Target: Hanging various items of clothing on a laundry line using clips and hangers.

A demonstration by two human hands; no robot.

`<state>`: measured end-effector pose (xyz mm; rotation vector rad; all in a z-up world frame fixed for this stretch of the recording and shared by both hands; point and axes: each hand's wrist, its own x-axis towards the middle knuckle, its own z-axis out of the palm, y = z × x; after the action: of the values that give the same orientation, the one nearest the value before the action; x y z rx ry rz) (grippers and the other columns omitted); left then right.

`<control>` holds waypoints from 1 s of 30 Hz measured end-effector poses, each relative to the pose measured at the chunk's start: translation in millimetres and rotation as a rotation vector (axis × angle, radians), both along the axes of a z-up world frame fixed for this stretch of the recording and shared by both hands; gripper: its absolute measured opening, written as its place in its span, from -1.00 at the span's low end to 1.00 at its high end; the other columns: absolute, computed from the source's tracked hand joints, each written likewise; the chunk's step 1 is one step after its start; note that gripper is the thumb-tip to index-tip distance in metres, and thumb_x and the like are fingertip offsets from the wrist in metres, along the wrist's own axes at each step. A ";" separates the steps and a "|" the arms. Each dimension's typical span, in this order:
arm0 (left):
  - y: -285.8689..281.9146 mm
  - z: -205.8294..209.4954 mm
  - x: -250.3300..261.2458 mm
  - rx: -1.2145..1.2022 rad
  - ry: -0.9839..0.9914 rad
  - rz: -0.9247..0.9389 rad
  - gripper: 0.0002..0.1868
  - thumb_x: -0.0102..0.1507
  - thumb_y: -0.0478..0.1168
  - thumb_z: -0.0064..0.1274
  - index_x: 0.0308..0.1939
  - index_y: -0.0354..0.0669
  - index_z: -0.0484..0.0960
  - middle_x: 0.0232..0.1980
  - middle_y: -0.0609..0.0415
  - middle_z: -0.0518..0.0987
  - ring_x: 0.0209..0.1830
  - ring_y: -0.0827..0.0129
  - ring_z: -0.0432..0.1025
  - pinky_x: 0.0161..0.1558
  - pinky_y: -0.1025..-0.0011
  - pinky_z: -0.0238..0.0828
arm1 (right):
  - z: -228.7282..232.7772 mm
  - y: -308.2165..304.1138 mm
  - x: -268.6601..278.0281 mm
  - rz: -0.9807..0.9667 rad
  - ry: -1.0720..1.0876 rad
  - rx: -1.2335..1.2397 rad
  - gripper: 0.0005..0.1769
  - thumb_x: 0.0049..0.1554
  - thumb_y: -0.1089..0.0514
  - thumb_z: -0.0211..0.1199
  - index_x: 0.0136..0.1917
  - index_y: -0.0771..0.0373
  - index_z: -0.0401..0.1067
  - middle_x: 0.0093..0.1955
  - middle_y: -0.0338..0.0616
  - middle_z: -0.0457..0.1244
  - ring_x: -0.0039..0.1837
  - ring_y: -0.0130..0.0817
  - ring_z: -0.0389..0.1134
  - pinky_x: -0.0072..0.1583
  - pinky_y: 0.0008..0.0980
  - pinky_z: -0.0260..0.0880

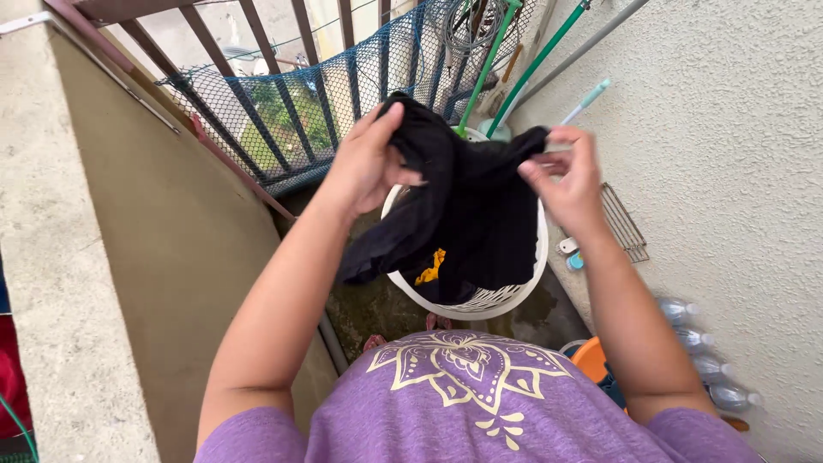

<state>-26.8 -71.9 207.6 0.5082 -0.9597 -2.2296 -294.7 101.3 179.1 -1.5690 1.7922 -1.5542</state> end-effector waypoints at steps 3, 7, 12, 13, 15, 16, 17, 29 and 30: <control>23.3 15.4 -26.7 0.104 0.105 -0.099 -0.67 0.38 -0.11 -0.10 0.18 -0.13 0.37 -0.13 -0.03 0.65 -0.24 0.17 0.62 -0.29 0.07 0.65 | -7.7 13.1 79.9 0.354 -0.099 -0.085 -0.37 0.15 0.12 0.46 0.34 0.32 0.20 0.34 -0.13 0.15 0.31 -0.32 0.31 0.27 -0.36 0.39; 26.0 -26.9 -41.2 0.110 0.151 -0.212 -0.74 0.42 -0.14 -0.03 0.12 -0.16 0.42 -0.10 0.02 0.64 -0.17 0.23 0.60 -0.15 0.09 0.65 | -28.4 11.1 92.8 0.289 -0.248 0.028 -0.41 0.15 0.06 0.40 0.32 0.33 0.27 0.17 -0.21 0.24 0.20 -0.46 0.29 0.22 -0.44 0.34; 15.2 -44.6 -24.0 0.021 -0.112 -0.070 -0.80 0.34 -0.18 0.12 -0.04 -0.20 0.57 -0.14 0.09 0.66 -0.20 0.39 0.57 -0.18 0.32 0.56 | -45.6 12.8 44.3 0.213 -0.176 0.175 -0.72 0.34 0.07 0.24 0.02 0.38 0.51 -0.14 -0.30 0.24 -0.05 -0.57 0.19 0.03 -0.52 0.23; 9.9 -55.4 -19.5 0.024 -0.115 -0.077 -0.80 0.34 -0.18 0.12 -0.04 -0.20 0.57 -0.14 0.09 0.66 -0.20 0.39 0.57 -0.18 0.32 0.56 | -48.6 13.3 37.7 0.206 -0.180 0.177 -0.72 0.34 0.07 0.24 0.02 0.38 0.51 -0.14 -0.30 0.24 -0.05 -0.57 0.19 0.03 -0.52 0.23; -3.0 -75.5 -10.8 -0.013 -0.130 -0.048 -0.75 0.31 -0.33 0.25 -0.18 -0.17 0.42 -0.22 0.13 0.58 -0.25 0.42 0.55 -0.17 0.32 0.62 | -53.7 11.8 23.6 0.120 -0.257 0.240 -0.69 0.36 0.08 0.27 -0.08 0.40 0.52 -0.23 -0.36 0.18 -0.14 -0.60 0.09 -0.08 -0.53 0.13; -7.9 -75.5 -2.3 -0.015 -0.131 -0.051 -0.75 0.31 -0.33 0.25 -0.18 -0.17 0.42 -0.22 0.13 0.58 -0.25 0.42 0.55 -0.17 0.32 0.62 | -49.1 8.1 17.3 0.117 -0.258 0.238 -0.69 0.36 0.08 0.27 -0.08 0.40 0.52 -0.23 -0.36 0.18 -0.14 -0.60 0.09 -0.08 -0.53 0.13; -12.0 -75.9 6.4 -0.043 -0.107 -0.051 -0.72 0.24 -0.39 0.26 -0.20 -0.15 0.40 -0.22 0.11 0.60 -0.27 0.41 0.56 -0.22 0.35 0.58 | -44.7 5.1 10.9 0.073 -0.386 0.217 -0.70 0.35 0.08 0.26 -0.07 0.38 0.52 -0.24 -0.39 0.22 -0.17 -0.62 0.12 -0.11 -0.55 0.16; -59.8 -118.5 72.3 -1.158 -0.820 0.241 -0.88 0.26 -0.28 0.27 -0.25 -0.26 0.66 -0.14 0.05 0.48 -0.17 0.31 0.41 -0.10 0.37 0.35 | 30.3 -14.4 -36.3 -0.026 0.238 0.291 -0.65 0.24 -0.03 0.40 -0.11 0.34 0.55 -0.29 -0.18 0.29 -0.25 -0.48 0.24 -0.18 -0.37 0.26; -65.2 -130.5 71.4 -1.269 -0.648 0.380 -0.85 0.27 -0.31 0.26 -0.21 -0.28 0.59 -0.01 0.02 0.51 0.00 0.27 0.42 0.07 0.32 0.36 | 39.9 -17.2 -34.0 -0.019 0.383 0.291 -0.63 0.17 -0.06 0.45 -0.11 0.32 0.55 -0.28 -0.12 0.29 -0.25 -0.39 0.27 -0.18 -0.31 0.28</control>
<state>44.6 -137.1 77.1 0.6858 -2.0962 -0.7722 -328.7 84.1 219.0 -1.7898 2.1182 -0.9839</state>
